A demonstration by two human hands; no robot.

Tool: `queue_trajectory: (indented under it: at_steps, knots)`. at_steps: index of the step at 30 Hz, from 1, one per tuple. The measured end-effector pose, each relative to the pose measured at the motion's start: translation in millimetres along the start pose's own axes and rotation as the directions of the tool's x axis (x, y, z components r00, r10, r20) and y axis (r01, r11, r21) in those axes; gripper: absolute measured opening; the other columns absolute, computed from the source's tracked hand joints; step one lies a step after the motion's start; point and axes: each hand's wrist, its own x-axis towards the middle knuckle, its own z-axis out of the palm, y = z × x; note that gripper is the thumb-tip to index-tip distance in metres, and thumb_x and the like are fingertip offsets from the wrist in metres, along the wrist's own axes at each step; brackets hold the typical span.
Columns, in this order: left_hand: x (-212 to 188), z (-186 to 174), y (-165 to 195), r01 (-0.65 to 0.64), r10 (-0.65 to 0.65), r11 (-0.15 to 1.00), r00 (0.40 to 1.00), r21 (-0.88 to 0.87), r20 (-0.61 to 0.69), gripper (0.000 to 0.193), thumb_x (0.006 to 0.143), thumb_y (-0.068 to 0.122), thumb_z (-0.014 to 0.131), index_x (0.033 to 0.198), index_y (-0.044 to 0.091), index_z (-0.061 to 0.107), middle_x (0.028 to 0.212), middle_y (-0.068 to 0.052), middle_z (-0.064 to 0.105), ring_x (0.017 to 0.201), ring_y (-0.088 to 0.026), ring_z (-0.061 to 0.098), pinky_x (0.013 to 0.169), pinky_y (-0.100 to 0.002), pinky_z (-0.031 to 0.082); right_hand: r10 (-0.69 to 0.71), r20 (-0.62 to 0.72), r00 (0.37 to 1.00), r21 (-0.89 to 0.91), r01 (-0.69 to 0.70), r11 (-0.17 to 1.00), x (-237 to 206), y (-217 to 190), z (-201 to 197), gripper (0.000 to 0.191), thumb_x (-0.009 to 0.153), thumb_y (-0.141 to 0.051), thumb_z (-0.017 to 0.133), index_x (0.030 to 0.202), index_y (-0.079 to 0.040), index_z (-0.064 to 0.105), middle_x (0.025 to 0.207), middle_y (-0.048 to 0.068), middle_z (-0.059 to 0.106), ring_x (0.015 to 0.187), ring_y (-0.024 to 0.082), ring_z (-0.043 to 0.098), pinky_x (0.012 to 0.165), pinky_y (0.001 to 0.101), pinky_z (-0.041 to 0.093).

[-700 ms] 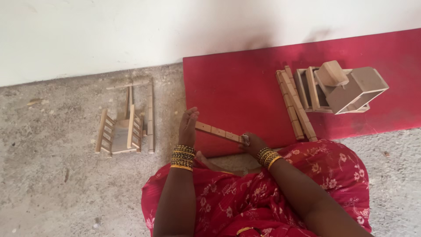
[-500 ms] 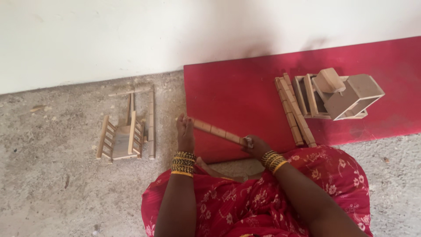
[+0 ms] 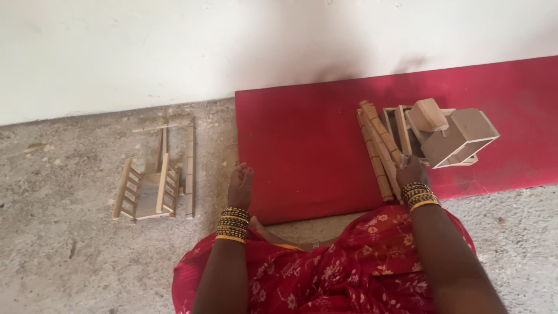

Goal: The person sits on the floor and wipes several small wooden pieces and a wooden box with a white cloth. They handle each item one at a time, turning them over to wipe multiple sides, then place them aside.

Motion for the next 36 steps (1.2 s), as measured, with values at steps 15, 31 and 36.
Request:
queue_trajectory:
  at_steps: [15,31,36]
  knots:
    - [-5,-3,-5,0.043,-0.043,0.97,0.999,0.241,-0.005,0.058,0.099,0.035,0.063,0.141,-0.002,0.05,0.136,-0.023,0.061,0.128,-0.028,0.06,0.106,-0.037,0.048,0.12,-0.004,0.993,0.04,-0.12,0.992,1,-3,25,0.049,0.092,-0.019,0.063,0.14,-0.01,0.055,0.133,0.03,0.058,0.119,0.047,0.06,0.102,0.0531,0.049]
    - [19,-46,19,0.201,0.0,0.659,0.964,0.725,-0.267,0.079,0.082,0.048,0.078,0.142,0.001,0.053,0.142,-0.027,0.056,0.132,-0.042,0.053,0.112,-0.047,0.042,-0.54,0.427,0.725,-0.002,0.598,0.802,-56,-65,77,0.034,0.09,-0.028,0.067,0.121,-0.015,0.067,0.124,0.013,0.068,0.115,0.033,0.065,0.102,0.0461,0.052]
    - [20,-97,24,0.706,-0.478,0.452,0.708,0.546,-0.52,0.081,0.08,0.045,0.074,0.147,0.006,0.051,0.146,-0.027,0.057,0.134,-0.041,0.057,0.113,-0.047,0.045,-0.29,0.613,0.735,-0.156,0.471,0.868,-71,-72,86,0.045,0.091,-0.032,0.07,0.133,-0.018,0.06,0.125,0.012,0.068,0.115,0.032,0.067,0.1,0.0454,0.055]
